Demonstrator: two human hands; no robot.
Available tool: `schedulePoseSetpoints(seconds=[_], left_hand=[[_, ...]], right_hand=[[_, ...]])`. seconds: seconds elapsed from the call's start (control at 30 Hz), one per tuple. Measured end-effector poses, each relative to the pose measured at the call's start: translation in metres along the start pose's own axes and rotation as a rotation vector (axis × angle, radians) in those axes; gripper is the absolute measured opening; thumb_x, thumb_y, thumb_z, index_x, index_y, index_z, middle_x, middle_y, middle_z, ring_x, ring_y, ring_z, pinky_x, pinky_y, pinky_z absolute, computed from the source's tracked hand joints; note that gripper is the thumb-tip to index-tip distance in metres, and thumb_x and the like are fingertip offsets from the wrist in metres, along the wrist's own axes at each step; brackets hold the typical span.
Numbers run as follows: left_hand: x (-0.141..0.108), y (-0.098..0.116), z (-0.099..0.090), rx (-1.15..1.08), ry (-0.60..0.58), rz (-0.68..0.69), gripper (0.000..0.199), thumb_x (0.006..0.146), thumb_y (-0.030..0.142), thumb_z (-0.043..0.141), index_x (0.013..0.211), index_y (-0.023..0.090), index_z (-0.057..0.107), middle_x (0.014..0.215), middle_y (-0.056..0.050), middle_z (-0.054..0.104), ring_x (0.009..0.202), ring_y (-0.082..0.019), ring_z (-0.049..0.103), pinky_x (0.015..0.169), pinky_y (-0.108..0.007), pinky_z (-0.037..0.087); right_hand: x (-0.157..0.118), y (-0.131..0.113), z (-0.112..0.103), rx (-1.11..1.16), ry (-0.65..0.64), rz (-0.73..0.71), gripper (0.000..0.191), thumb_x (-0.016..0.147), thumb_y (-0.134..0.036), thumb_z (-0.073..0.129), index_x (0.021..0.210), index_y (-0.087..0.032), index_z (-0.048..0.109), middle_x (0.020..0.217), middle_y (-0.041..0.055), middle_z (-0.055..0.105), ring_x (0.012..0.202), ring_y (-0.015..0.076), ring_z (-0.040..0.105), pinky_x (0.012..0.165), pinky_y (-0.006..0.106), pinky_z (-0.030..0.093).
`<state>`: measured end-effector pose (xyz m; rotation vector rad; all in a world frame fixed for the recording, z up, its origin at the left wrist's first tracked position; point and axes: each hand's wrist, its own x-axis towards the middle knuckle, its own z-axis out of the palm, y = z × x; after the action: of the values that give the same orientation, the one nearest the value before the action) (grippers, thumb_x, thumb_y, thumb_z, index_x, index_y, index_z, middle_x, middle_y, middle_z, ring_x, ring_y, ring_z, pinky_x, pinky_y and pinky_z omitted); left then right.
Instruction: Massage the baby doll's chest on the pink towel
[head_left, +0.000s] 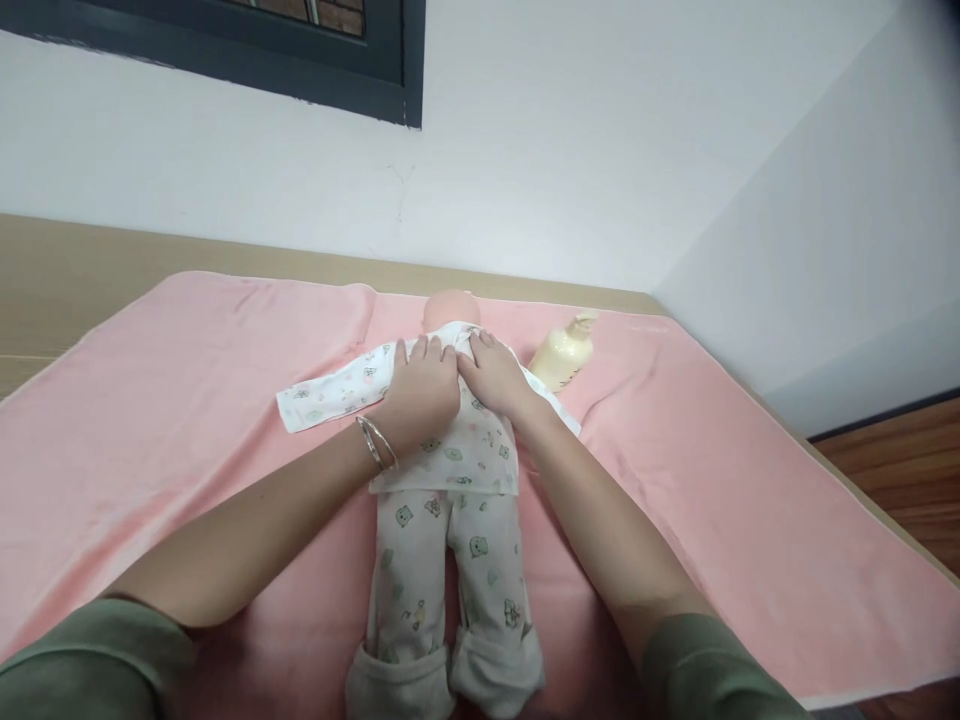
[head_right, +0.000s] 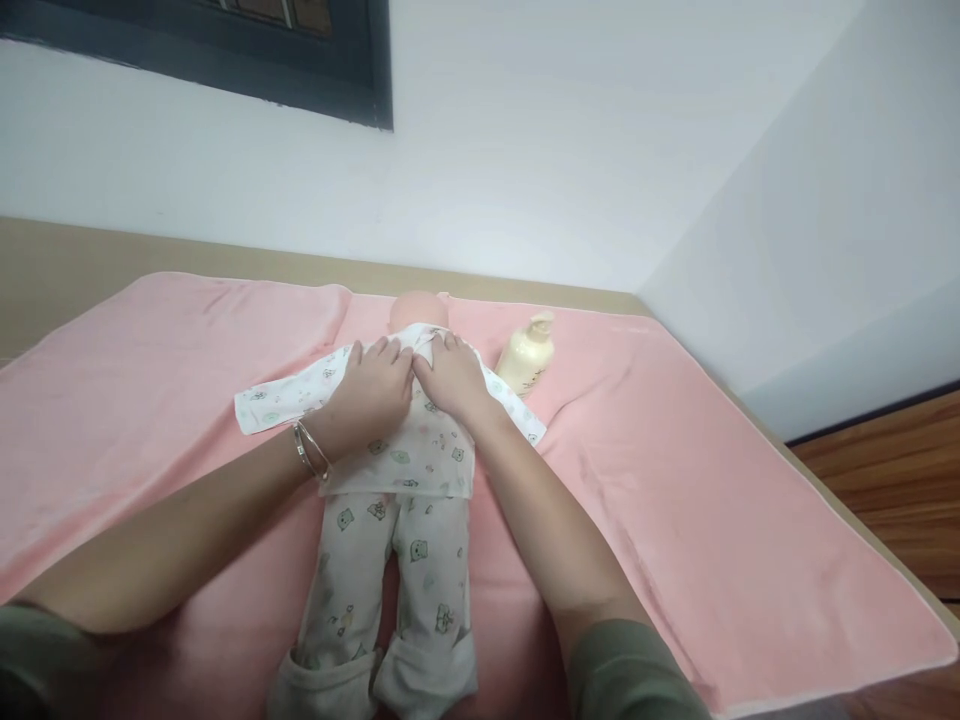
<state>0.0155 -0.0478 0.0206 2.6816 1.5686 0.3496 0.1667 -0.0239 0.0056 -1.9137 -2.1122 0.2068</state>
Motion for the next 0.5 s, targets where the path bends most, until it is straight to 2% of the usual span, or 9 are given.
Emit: schedulePoseSetpoints(seconds=[0.1,0.23,0.37,0.43,0.5], left_hand=[[0.003,-0.002,-0.001,-0.039,-0.034,0.065,0.041,0.099,0.012,0.032,0.128,0.004,0.061,0.141,-0.025,0.06,0.142,-0.039,0.05,0.12,-0.057,0.04],[0.024,-0.022,0.003,-0.21,-0.057,-0.006,0.041,0.103,0.024,0.03,0.117,0.006,0.064,0.131,-0.022,0.064,0.128,-0.035,0.059,0.112,-0.05,0.049],[0.037,-0.035,0.016,-0.3,0.007,-0.168,0.044,0.1,0.031,0.038,0.124,0.003,0.063,0.132,-0.024,0.064,0.13,-0.037,0.058,0.118,-0.051,0.045],[0.037,-0.036,0.023,-0.301,0.069,-0.196,0.048,0.099,0.03,0.039,0.13,0.002,0.06,0.136,-0.025,0.062,0.135,-0.038,0.055,0.121,-0.051,0.042],[0.036,-0.035,0.028,-0.302,0.1,-0.187,0.05,0.098,0.031,0.038,0.132,0.002,0.061,0.137,-0.025,0.062,0.135,-0.038,0.054,0.121,-0.052,0.041]], right_hand=[[-0.004,-0.003,-0.007,-0.034,-0.017,-0.025,0.061,0.109,-0.038,0.028,0.154,0.0,0.046,0.161,0.0245,0.049,0.152,0.034,0.045,0.126,0.045,0.035],[-0.017,-0.017,-0.018,-0.146,-0.021,-0.095,0.05,0.11,-0.033,0.027,0.133,-0.006,0.061,0.136,0.0205,0.068,0.128,0.0326,0.062,0.11,0.044,0.048],[-0.029,-0.032,-0.02,-0.315,0.013,-0.224,0.044,0.106,-0.024,0.03,0.123,-0.004,0.065,0.123,0.0243,0.071,0.118,0.0335,0.066,0.103,0.043,0.051],[-0.03,-0.034,-0.02,-0.342,0.01,-0.28,0.042,0.104,-0.019,0.031,0.119,-0.003,0.066,0.119,0.0252,0.071,0.115,0.0337,0.066,0.103,0.044,0.051],[-0.026,-0.031,-0.019,-0.27,-0.005,-0.267,0.042,0.104,-0.019,0.031,0.12,-0.004,0.067,0.122,0.0236,0.071,0.117,0.033,0.066,0.105,0.044,0.051]])
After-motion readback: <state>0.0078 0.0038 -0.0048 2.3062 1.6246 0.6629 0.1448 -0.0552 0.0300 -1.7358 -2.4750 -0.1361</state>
